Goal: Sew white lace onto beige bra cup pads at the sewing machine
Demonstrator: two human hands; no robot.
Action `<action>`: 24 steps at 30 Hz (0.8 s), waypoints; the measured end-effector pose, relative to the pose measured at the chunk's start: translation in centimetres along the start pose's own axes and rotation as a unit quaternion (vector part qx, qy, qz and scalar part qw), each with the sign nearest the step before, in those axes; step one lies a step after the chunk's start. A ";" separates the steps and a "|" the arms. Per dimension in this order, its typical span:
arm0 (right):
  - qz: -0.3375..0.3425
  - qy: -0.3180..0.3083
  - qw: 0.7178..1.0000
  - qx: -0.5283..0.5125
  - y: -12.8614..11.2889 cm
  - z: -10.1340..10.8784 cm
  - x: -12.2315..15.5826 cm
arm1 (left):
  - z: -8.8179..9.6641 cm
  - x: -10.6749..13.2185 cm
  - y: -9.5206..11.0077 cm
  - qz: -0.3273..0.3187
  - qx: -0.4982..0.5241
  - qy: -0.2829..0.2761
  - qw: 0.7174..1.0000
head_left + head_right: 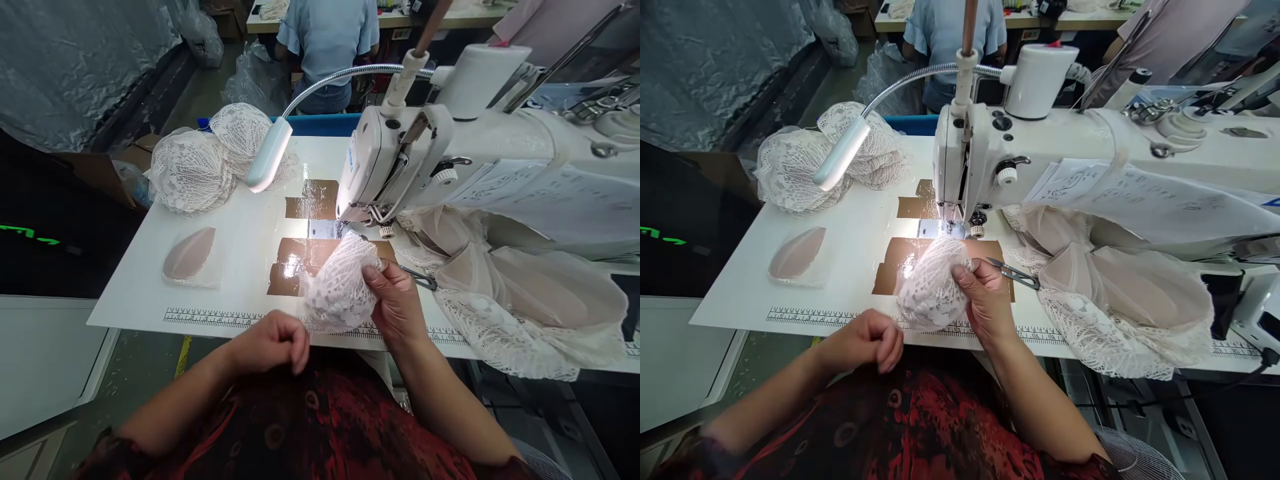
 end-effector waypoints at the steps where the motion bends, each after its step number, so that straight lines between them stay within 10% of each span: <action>1: -0.007 -0.022 1.000 0.017 -0.2 0.0 0.1 | 0.5 0.8 0.7 -0.025 -0.065 -0.033 0.997; 7: 0.060 -0.225 0.956 0.176 -0.3 -2.4 2.9 | 3.3 1.9 6.2 -0.247 -0.325 0.185 0.894; 14: 0.194 -0.212 0.940 0.186 -1.1 -3.4 3.6 | 1.6 0.5 4.8 -0.212 -0.391 0.139 0.885; 24: 0.164 -0.167 0.946 0.224 -0.8 -3.2 3.5 | 1.6 0.4 5.6 -0.219 -0.389 0.146 0.883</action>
Point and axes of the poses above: each hand's wrist, its own x-axis away from the middle knuckle, its own z-axis out of the back of the hand, y = z × x, the point moved 5 cm from there along -x, towards the middle knuckle, and after that the axes turned 15 degrees about y, right-handed, at the moved point
